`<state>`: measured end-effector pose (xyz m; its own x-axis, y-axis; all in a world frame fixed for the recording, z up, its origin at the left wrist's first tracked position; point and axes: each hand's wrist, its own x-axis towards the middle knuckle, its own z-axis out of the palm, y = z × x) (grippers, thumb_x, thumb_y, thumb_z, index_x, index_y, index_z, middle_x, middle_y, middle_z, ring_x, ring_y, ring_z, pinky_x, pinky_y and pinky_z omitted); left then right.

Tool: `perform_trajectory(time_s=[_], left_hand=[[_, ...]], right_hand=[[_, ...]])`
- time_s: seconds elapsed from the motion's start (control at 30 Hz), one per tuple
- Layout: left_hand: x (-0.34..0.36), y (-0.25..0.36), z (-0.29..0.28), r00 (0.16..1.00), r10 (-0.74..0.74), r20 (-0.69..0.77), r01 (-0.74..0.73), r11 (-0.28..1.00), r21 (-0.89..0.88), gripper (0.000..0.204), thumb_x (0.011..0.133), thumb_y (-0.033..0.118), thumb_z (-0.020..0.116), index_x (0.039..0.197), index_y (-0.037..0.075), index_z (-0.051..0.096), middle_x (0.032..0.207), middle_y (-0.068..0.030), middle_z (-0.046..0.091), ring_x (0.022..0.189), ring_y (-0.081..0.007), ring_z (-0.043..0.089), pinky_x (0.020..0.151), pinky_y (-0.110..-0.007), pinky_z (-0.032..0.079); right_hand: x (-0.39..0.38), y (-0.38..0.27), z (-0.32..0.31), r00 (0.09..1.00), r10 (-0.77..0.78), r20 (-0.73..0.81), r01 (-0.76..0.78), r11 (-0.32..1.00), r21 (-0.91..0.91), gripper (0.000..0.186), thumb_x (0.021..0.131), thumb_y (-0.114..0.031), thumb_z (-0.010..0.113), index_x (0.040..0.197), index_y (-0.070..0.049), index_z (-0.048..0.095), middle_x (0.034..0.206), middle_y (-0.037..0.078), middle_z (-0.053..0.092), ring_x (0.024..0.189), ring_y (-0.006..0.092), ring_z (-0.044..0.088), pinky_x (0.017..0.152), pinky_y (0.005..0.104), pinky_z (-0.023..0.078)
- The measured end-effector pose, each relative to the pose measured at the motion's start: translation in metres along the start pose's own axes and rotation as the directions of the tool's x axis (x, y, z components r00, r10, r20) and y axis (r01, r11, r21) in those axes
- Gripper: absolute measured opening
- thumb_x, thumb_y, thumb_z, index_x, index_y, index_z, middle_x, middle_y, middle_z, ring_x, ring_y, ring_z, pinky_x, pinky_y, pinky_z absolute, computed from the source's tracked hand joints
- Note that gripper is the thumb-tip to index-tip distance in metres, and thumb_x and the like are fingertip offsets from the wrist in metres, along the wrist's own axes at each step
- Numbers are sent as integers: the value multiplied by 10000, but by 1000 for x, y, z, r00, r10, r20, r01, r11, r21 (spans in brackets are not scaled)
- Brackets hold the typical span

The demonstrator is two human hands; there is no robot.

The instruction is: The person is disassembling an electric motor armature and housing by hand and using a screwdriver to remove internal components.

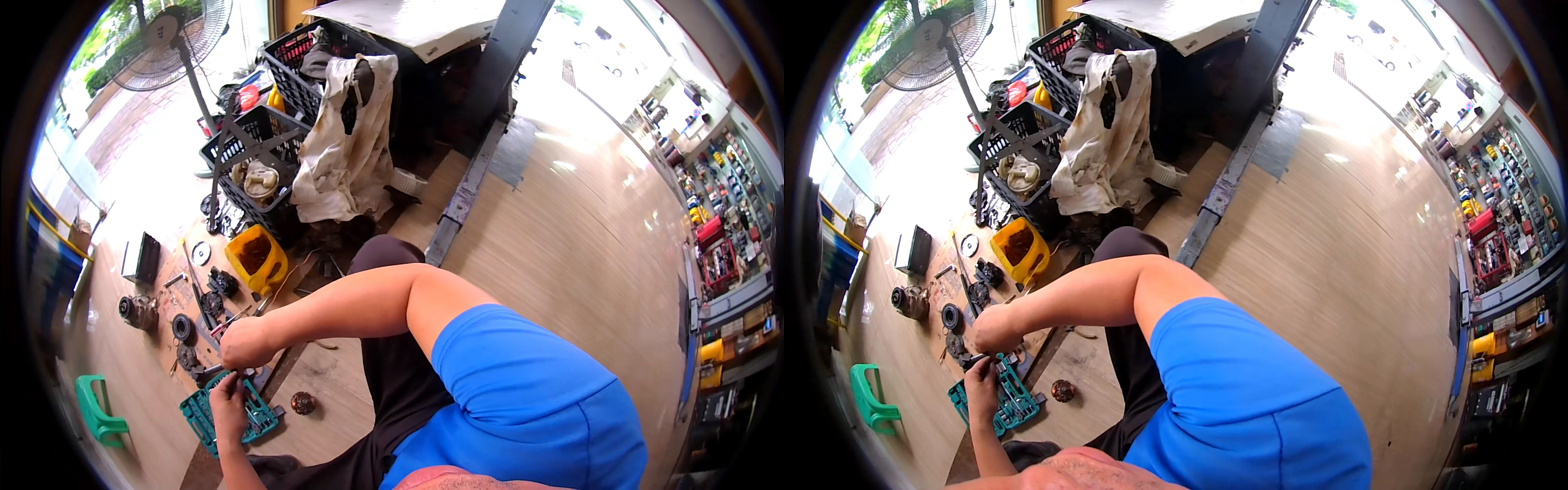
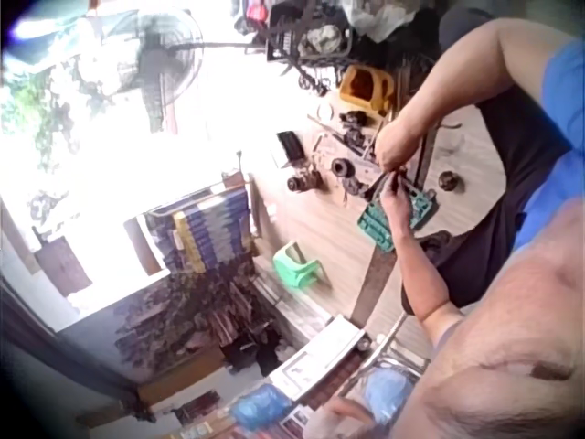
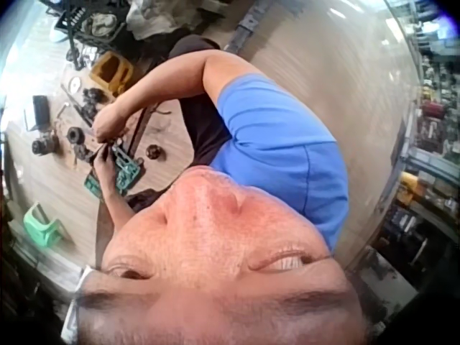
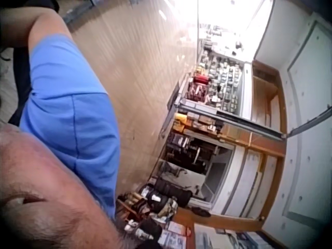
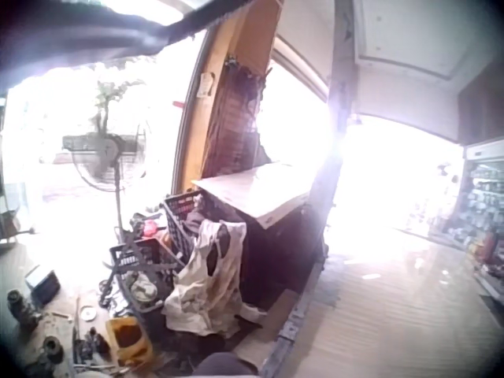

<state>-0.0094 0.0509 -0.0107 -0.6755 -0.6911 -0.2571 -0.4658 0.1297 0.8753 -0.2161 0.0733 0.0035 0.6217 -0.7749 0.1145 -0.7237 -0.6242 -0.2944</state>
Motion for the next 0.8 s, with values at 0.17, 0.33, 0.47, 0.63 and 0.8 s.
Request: perform_trajectory(time_s=[0.17, 0.33, 0.47, 0.63, 0.8], left_hand=[[2, -5, 8, 950, 275, -150, -210, 914, 347, 154, 914, 34, 566, 1007, -69, 635, 763, -174, 654, 648, -244, 614, 635, -344, 461], [5, 3, 14, 937, 230, -264, -119, 918, 379, 163, 916, 62, 563, 974, -64, 648, 824, -237, 656, 718, -339, 647, 667, -377, 475], [8, -10, 1, 909, 250, -335, -90, 900, 427, 178, 925, 80, 558, 976, -67, 645, 836, -234, 663, 723, -344, 650, 662, -376, 481], [9, -12, 9, 896, 244, -371, -99, 924, 369, 191, 933, 90, 558, 981, -72, 646, 835, -217, 673, 717, -294, 651, 666, -356, 484], [11, -9, 17, 893, 236, -384, -117, 944, 308, 202, 938, 97, 562, 993, -76, 651, 837, -186, 690, 719, -215, 639, 681, -328, 486]], right_hand=[[2, -4, 3, 997, 74, 20, -73, 995, -62, 145, 756, -160, 632, 793, -58, 729, 841, 146, 710, 845, 316, 687, 719, 408, 538], [2, -5, 10, 986, 167, -12, -167, 986, -22, 156, 770, -153, 626, 795, -42, 732, 846, 158, 710, 842, 320, 692, 728, 406, 542], [8, -13, 0, 973, 226, -44, -222, 972, 74, 141, 753, -135, 618, 772, -31, 711, 803, 181, 695, 809, 341, 685, 723, 417, 540], [2, -12, 5, 955, 285, -86, -258, 937, 234, 148, 767, -143, 613, 773, -23, 699, 800, 202, 683, 805, 372, 671, 748, 427, 534], [-7, -7, 8, 934, 334, -126, -278, 902, 329, 172, 791, -165, 609, 785, -15, 694, 826, 201, 679, 835, 385, 659, 761, 438, 528]])
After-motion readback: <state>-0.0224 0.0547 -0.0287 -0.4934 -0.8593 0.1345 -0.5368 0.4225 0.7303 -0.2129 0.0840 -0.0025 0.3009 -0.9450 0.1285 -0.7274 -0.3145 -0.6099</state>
